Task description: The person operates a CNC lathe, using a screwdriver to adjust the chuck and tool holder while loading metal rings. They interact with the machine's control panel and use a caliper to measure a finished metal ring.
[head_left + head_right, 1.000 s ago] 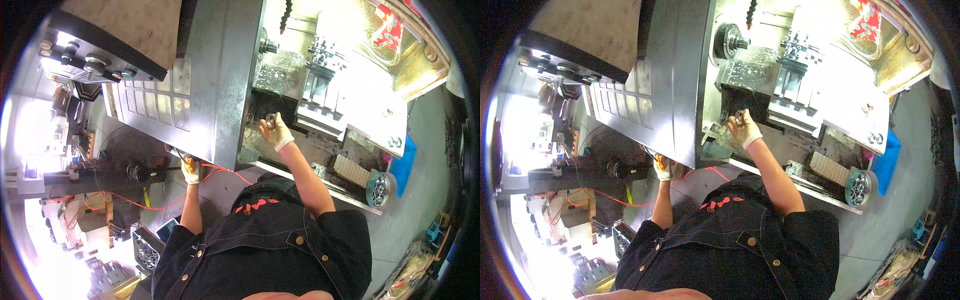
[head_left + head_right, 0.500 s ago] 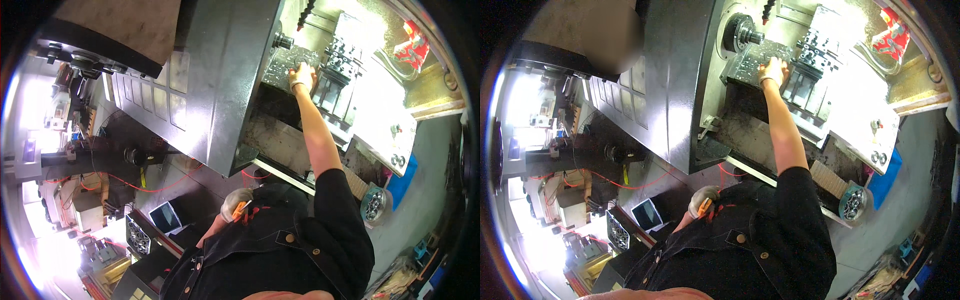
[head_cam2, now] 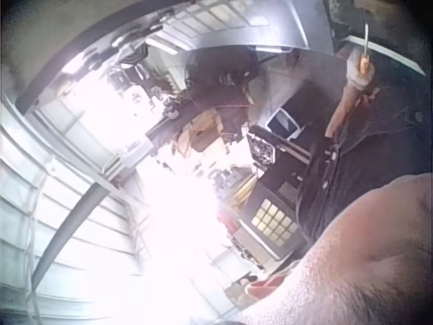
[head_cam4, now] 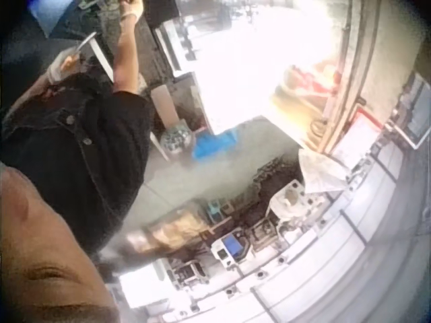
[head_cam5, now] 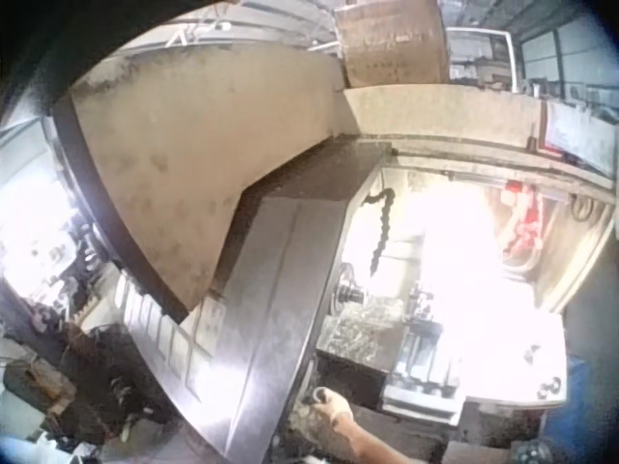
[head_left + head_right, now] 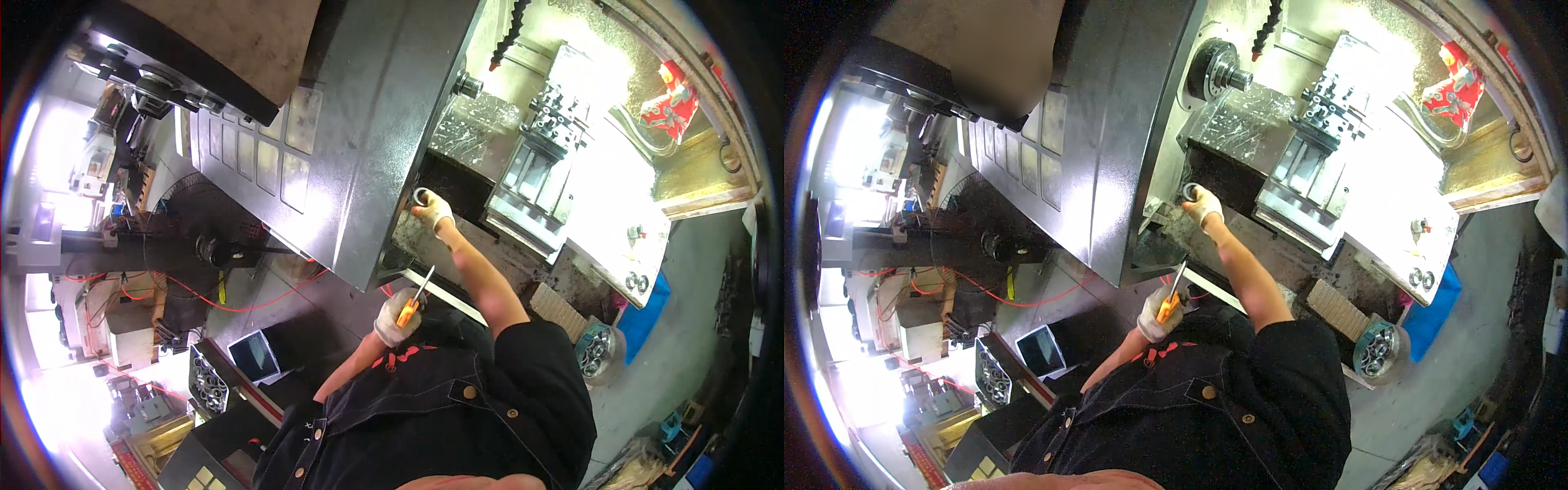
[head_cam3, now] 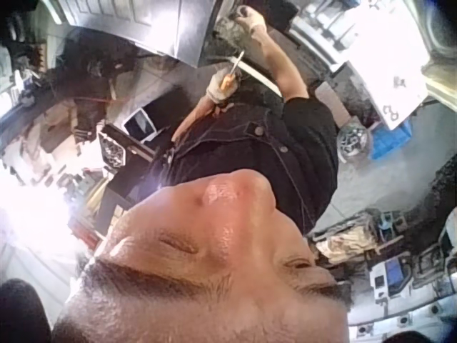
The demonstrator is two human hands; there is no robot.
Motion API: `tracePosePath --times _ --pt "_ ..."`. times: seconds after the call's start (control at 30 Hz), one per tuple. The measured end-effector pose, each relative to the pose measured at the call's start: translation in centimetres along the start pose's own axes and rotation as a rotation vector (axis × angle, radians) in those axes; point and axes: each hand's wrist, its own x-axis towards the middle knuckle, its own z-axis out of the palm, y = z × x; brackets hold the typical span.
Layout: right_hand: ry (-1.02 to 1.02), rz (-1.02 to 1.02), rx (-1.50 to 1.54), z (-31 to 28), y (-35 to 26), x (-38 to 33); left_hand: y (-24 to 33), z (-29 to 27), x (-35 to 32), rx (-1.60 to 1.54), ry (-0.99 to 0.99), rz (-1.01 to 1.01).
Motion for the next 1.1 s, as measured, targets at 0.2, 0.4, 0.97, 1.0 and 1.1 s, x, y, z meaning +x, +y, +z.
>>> tracePosePath --times 0.2,0.4,0.97,1.0,1.1 --pt "-0.035 0.583 1.350 -6.7 -2.2 2.2 0.3 1.2 5.5 -0.036 0.115 -0.161" --pt "0.163 0.204 0.904 -15.7 -5.7 7.3 1.5 2.0 12.9 0.086 0.209 -0.255" --pt "0.423 -0.080 1.132 -19.0 -5.6 15.8 4.4 1.5 20.5 0.398 0.258 -0.506" --pt "0.425 -0.074 1.240 -18.8 -5.1 15.8 4.6 1.5 20.6 0.383 0.246 -0.507" --pt "0.264 0.105 1.477 -19.8 -2.5 16.7 4.5 2.4 22.3 0.329 0.266 -0.433"
